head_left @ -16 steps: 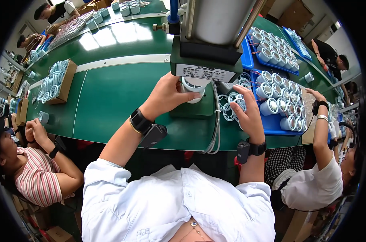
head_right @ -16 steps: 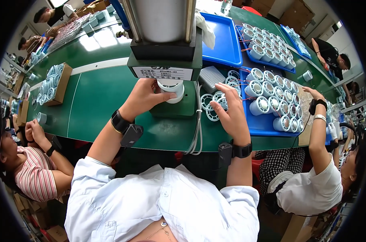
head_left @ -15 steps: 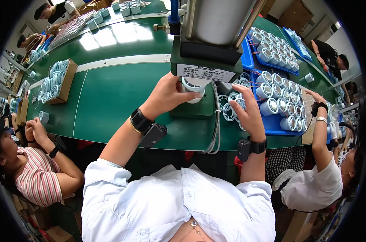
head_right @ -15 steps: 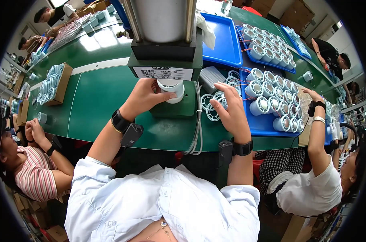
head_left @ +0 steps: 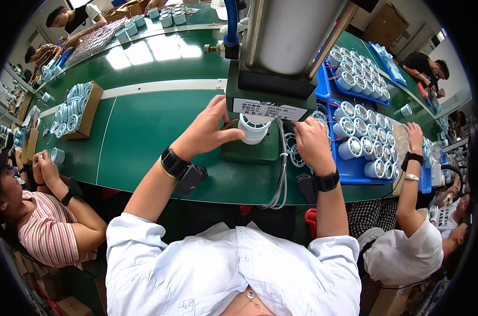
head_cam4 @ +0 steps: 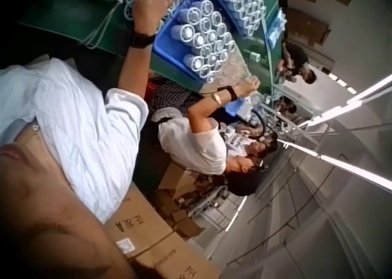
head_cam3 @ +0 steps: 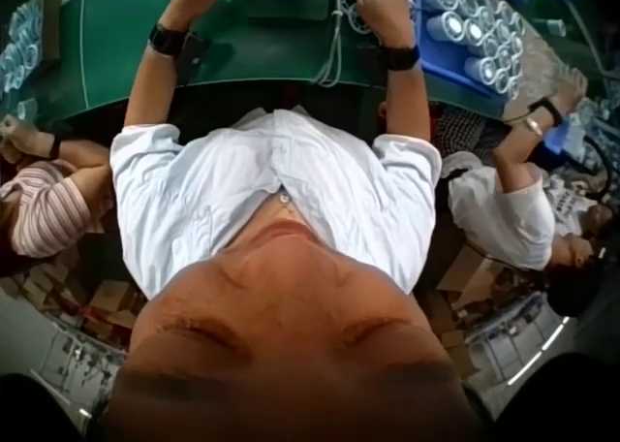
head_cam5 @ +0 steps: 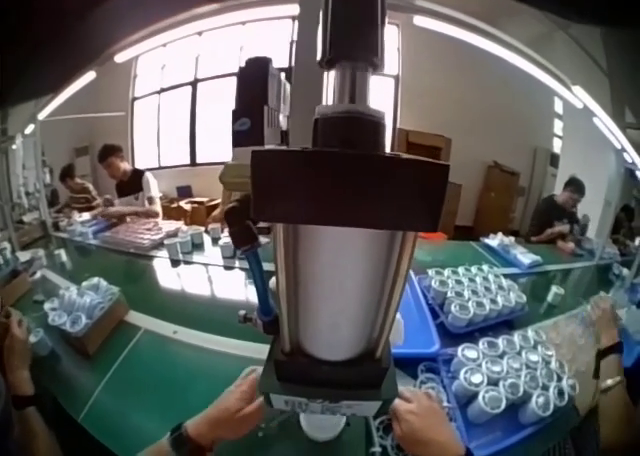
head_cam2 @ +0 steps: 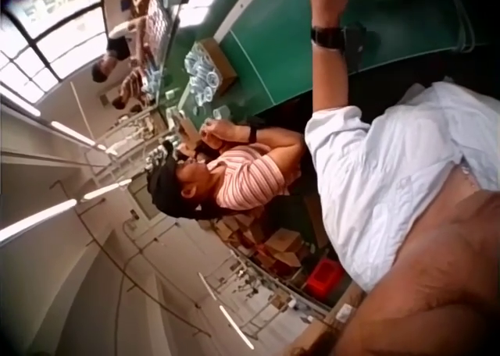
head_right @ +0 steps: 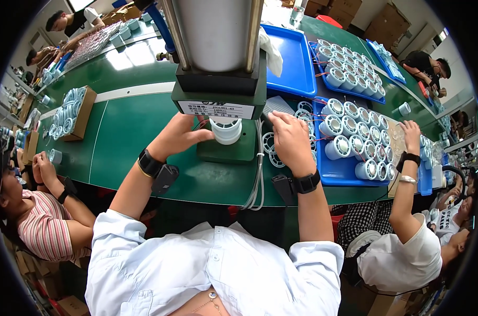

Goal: The person picks up a plastic ring and a speaker, fits the ring onto the speaker, and presses the assembly using a machine. They then place the unit onto a blue tray, pick up a metal component, and wipe it with a cloth.

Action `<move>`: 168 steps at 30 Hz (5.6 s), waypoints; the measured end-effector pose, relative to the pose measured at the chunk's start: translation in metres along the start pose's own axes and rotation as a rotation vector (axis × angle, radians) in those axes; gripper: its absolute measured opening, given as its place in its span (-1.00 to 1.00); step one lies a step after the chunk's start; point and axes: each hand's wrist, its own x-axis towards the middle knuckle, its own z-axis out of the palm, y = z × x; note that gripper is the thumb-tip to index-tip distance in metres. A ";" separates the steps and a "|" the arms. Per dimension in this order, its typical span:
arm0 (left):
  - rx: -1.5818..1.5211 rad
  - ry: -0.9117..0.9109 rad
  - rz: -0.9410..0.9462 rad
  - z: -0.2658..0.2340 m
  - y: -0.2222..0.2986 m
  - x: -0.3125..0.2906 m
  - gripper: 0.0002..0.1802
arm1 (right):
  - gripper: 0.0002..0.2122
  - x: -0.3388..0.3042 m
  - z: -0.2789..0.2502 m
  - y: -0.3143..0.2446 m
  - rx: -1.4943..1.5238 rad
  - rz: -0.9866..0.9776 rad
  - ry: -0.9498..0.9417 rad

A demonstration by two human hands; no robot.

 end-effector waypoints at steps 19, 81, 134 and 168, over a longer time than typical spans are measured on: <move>0.430 0.136 0.035 -0.032 -0.099 -0.014 -0.64 | -0.47 0.024 -0.047 -0.041 0.393 0.142 0.162; 0.434 0.228 0.013 -0.024 -0.090 -0.015 -0.89 | -0.88 -0.053 -0.011 0.035 0.627 0.175 0.495; 0.607 0.107 -0.348 -0.142 -0.054 -0.098 -0.50 | -0.90 -0.056 -0.053 0.018 0.691 0.379 0.485; 0.218 -0.015 0.072 0.069 0.014 -0.087 -0.28 | -0.43 -0.038 -0.034 -0.108 0.364 -0.117 -0.323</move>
